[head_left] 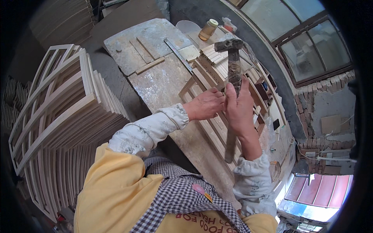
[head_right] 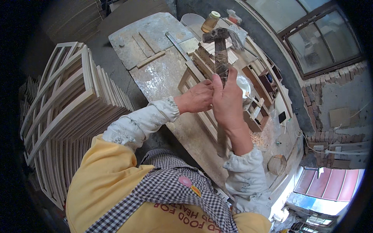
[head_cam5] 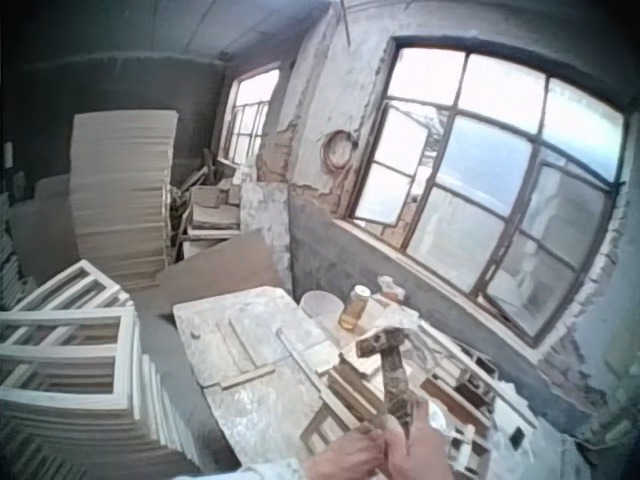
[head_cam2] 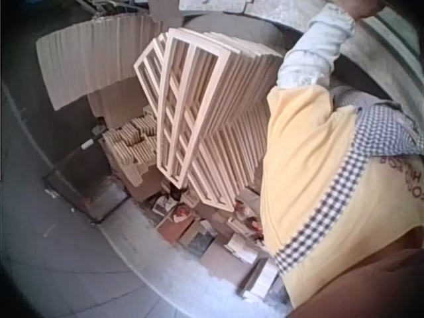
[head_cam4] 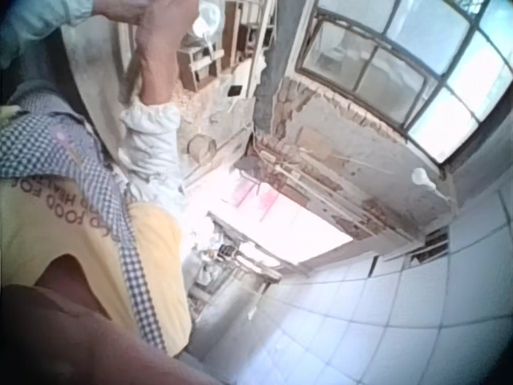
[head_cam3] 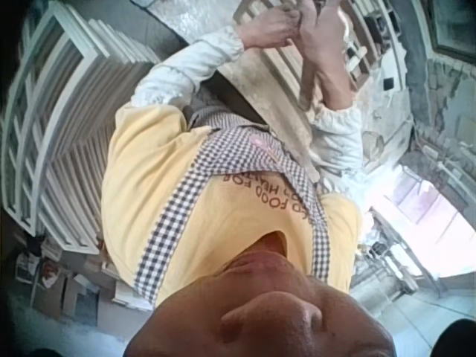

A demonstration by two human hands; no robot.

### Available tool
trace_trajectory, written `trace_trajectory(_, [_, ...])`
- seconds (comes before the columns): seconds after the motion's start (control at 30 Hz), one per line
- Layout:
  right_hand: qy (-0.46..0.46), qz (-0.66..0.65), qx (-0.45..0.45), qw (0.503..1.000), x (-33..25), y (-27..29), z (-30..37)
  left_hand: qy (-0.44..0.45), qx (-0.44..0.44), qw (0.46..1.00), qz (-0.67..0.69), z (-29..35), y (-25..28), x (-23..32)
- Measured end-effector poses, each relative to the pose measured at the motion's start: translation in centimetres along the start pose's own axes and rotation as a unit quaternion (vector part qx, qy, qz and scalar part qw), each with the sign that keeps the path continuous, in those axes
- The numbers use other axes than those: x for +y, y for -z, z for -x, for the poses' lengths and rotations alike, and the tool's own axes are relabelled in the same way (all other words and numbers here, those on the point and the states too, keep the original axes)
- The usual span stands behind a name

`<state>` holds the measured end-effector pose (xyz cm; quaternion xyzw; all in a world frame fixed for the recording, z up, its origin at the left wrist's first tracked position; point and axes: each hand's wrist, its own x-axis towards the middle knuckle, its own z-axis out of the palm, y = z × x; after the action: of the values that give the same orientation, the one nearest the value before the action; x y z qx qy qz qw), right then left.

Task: The person assembles wooden frames by hand, using a hammer to drive nails into the joints. They measure the frames with a ruler, apply glue to the joints, and stack completed frames on the workbench.

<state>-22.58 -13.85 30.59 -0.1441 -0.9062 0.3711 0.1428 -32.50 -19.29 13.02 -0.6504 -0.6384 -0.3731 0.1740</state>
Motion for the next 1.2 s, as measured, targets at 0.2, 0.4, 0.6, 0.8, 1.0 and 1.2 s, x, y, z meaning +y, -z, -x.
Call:
trace_trajectory(0.2, [0.054, 0.12, -0.107, 0.985, 3.4, -1.5, 0.2, 0.085, 0.125, 0.984, 0.091, 0.9, -0.2, 0.6])
trace_trajectory(0.4, [-0.113, -0.076, -0.035, 0.99, 5.7, 3.9, 7.6, 0.003, -0.077, 0.997, -0.03, -0.9, 3.0, 1.6])
trace_trajectory(0.6, [-0.266, -0.241, 0.028, 0.933, 12.4, 8.4, 18.5, -0.022, -0.214, 0.977, 0.0, -1.3, 1.9, 11.0])
trace_trajectory(0.8, [-0.369, -0.28, 0.168, 0.87, 20.8, 14.4, 31.9, 0.001, -0.334, 0.942, 0.015, 4.6, 0.8, 20.6])
trace_trajectory(1.0, [-0.443, -0.252, 0.344, 0.789, 33.3, 19.1, 48.8, 0.058, -0.412, 0.906, -0.074, 11.5, -1.3, 18.2])
trace_trajectory(1.2, [-0.481, -0.297, 0.38, 0.732, 44.6, 21.1, 59.8, 0.063, -0.448, 0.886, -0.099, 14.5, -4.9, 16.4])
